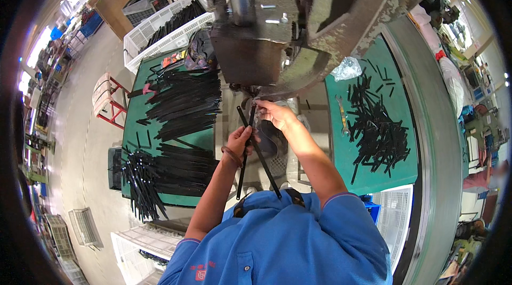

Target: The person repeatedly picks up black plastic rods from a pile, inserts them into a press machine, and removes the processed pieces. The processed pieces are placed on a green table next to the machine. The person continues this cycle throughout the clip.

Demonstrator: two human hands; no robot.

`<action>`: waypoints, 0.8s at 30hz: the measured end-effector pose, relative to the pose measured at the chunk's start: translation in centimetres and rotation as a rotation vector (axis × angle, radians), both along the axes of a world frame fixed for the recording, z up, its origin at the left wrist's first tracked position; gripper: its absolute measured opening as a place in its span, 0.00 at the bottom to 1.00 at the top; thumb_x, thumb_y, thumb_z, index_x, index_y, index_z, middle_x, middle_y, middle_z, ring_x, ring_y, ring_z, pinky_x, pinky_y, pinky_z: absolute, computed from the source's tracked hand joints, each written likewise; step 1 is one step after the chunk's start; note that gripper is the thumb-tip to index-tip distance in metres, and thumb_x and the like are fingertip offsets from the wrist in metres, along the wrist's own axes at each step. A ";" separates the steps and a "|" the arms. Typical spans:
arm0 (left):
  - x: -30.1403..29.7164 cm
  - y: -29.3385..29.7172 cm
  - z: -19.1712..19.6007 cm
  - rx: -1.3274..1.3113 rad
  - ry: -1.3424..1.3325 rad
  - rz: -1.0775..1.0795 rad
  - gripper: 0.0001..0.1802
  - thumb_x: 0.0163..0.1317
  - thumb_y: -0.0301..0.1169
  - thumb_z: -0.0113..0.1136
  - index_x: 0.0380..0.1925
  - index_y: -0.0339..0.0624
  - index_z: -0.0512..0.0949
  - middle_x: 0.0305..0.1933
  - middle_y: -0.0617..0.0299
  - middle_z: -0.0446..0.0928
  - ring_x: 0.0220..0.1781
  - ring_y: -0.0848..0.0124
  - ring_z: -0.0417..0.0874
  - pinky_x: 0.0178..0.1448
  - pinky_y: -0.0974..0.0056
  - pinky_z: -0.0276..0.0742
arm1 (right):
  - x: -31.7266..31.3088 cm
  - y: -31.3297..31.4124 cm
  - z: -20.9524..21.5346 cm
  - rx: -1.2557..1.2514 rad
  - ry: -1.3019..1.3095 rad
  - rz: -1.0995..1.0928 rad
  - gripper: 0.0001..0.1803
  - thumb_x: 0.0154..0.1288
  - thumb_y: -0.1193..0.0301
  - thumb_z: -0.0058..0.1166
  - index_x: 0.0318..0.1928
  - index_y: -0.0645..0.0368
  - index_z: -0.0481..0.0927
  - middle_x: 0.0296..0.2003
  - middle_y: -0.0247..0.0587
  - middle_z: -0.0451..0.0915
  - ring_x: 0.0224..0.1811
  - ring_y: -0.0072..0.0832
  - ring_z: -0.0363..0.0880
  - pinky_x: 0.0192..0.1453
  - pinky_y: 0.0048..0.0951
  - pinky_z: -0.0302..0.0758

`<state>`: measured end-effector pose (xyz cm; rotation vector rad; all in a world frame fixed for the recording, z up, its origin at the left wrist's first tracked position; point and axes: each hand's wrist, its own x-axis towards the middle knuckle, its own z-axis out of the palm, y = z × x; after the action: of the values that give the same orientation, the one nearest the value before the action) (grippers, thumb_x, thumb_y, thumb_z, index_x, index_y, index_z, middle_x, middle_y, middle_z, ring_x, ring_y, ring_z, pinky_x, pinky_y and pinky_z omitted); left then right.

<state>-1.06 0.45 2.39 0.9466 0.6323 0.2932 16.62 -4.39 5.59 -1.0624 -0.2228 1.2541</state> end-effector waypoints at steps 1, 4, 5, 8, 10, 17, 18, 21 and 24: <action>0.1 -0.2 0.1 -0.012 -0.003 0.003 0.12 0.66 0.39 0.49 0.35 0.43 0.73 0.24 0.64 0.77 0.12 0.80 0.64 0.15 0.75 0.57 | 0.5 -1.0 -0.6 0.022 0.031 -0.051 0.07 0.57 0.69 0.61 0.29 0.57 0.77 0.24 0.29 0.75 0.24 0.18 0.73 0.27 0.20 0.72; 0.0 -0.4 0.9 -0.060 0.034 0.034 0.11 0.65 0.39 0.50 0.35 0.43 0.74 0.25 0.63 0.78 0.13 0.80 0.66 0.15 0.76 0.57 | 2.0 -6.4 -2.1 0.040 0.012 -0.167 0.08 0.55 0.69 0.63 0.29 0.57 0.76 0.24 0.30 0.76 0.24 0.18 0.73 0.27 0.21 0.74; 0.1 -0.6 1.1 -0.082 0.045 0.036 0.10 0.65 0.38 0.50 0.36 0.43 0.74 0.26 0.63 0.78 0.14 0.79 0.67 0.15 0.76 0.58 | 2.3 -9.0 -2.4 0.033 -0.023 -0.210 0.08 0.55 0.69 0.63 0.30 0.57 0.76 0.24 0.31 0.76 0.24 0.18 0.74 0.27 0.22 0.74; -0.1 -1.2 0.2 -0.026 0.046 0.103 0.10 0.65 0.36 0.51 0.39 0.42 0.73 0.29 0.61 0.77 0.16 0.79 0.68 0.16 0.75 0.60 | 2.5 -17.8 -5.7 -0.250 -0.164 -0.413 0.12 0.54 0.70 0.64 0.33 0.63 0.77 0.24 0.35 0.76 0.21 0.23 0.73 0.24 0.21 0.73; -0.6 -1.2 -0.1 0.000 0.032 0.088 0.09 0.65 0.34 0.50 0.40 0.41 0.73 0.30 0.61 0.77 0.16 0.79 0.68 0.18 0.75 0.63 | 4.3 -23.9 -8.3 -0.252 -0.040 -0.555 0.12 0.53 0.73 0.64 0.35 0.67 0.76 0.23 0.37 0.75 0.20 0.22 0.71 0.21 0.21 0.70; 0.2 -1.9 0.1 0.057 0.036 0.086 0.11 0.67 0.35 0.48 0.41 0.39 0.71 0.32 0.59 0.77 0.17 0.79 0.68 0.19 0.76 0.63 | 11.4 -41.4 -11.6 -0.795 -0.674 -0.962 0.15 0.55 0.68 0.62 0.22 0.67 0.76 0.15 0.41 0.76 0.13 0.25 0.73 0.18 0.28 0.72; 0.1 -1.8 -0.3 0.063 0.017 0.084 0.11 0.67 0.36 0.48 0.41 0.39 0.71 0.32 0.59 0.77 0.17 0.79 0.67 0.19 0.76 0.63 | 13.0 -42.0 -11.6 -1.020 -0.856 -0.929 0.17 0.51 0.63 0.63 0.20 0.65 0.77 0.15 0.43 0.78 0.15 0.31 0.77 0.24 0.32 0.74; 0.2 -1.9 -0.7 0.114 -0.008 0.062 0.12 0.67 0.38 0.48 0.41 0.41 0.72 0.32 0.62 0.75 0.17 0.81 0.65 0.19 0.77 0.62 | 16.0 -41.5 -12.7 -1.323 -1.160 -0.753 0.13 0.48 0.63 0.63 0.26 0.60 0.78 0.25 0.45 0.79 0.29 0.37 0.80 0.36 0.36 0.76; 0.3 -2.4 -0.4 0.114 -0.028 0.079 0.12 0.66 0.38 0.49 0.41 0.43 0.72 0.33 0.63 0.75 0.17 0.82 0.65 0.18 0.76 0.61 | 16.7 -37.0 -13.7 -1.490 -1.151 -0.635 0.13 0.46 0.62 0.64 0.29 0.55 0.78 0.42 0.45 0.73 0.45 0.42 0.73 0.49 0.40 0.73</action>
<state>-0.75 -2.00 1.99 1.0267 0.6335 0.4151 33.34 -41.41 -8.11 -2.7780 0.2693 -0.1229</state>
